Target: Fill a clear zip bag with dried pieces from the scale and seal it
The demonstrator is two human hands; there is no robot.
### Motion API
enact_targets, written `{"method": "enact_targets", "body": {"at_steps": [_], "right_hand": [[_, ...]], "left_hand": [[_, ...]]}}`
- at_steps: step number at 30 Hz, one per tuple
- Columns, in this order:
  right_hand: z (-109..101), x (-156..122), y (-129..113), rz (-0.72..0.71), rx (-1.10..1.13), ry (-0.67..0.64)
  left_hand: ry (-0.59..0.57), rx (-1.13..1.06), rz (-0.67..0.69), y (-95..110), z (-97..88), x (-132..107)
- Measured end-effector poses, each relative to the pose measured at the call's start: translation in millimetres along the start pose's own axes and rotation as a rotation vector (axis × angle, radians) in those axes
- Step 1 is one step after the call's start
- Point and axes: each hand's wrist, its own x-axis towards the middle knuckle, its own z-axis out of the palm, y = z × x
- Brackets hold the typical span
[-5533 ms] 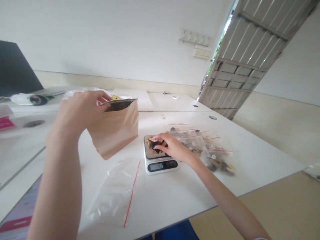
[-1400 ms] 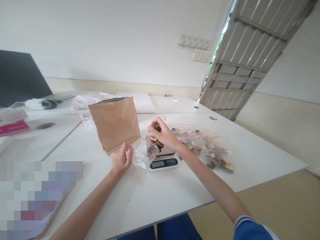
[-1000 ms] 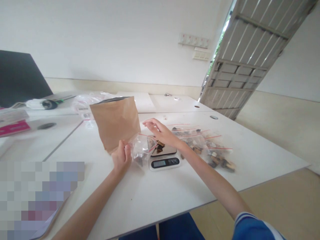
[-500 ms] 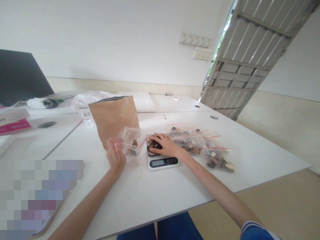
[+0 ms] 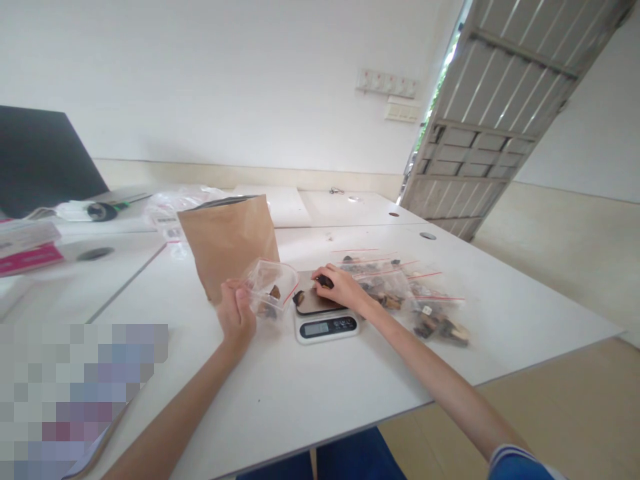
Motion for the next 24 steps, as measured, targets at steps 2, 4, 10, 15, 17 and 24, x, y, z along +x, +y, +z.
{"method": "enact_targets", "body": {"at_steps": [2,4,10,15,17,24], "right_hand": [[-2.3,10.0,-3.3,0.029,0.169,0.102],[-8.1,22.5,-13.0,0.066,0.387,0.199],[-38.5,53.6,-64.5,0.191,0.969,-0.036],[-43.9,70.6,-81.6,-0.107,0.682,-0.622],[-37.4,77.9,-83.0,-0.142,0.55,-0.707],[-23.6,85.7,-96.8,-0.086,0.348,-0.689]], "left_hand": [[-0.01,-0.003,0.003,1.8,0.4,-0.6],[-0.025,-0.009,0.002,2.7,0.8,-1.5],[-0.097,0.001,-0.056,2.8,1.1,-3.8],[-0.099,-0.015,-0.06,3.2,1.1,-4.4],[-0.106,-0.033,-0.051,4.0,1.1,-4.2],[-0.06,-0.073,-0.18,10.8,2.7,-2.6]]}}
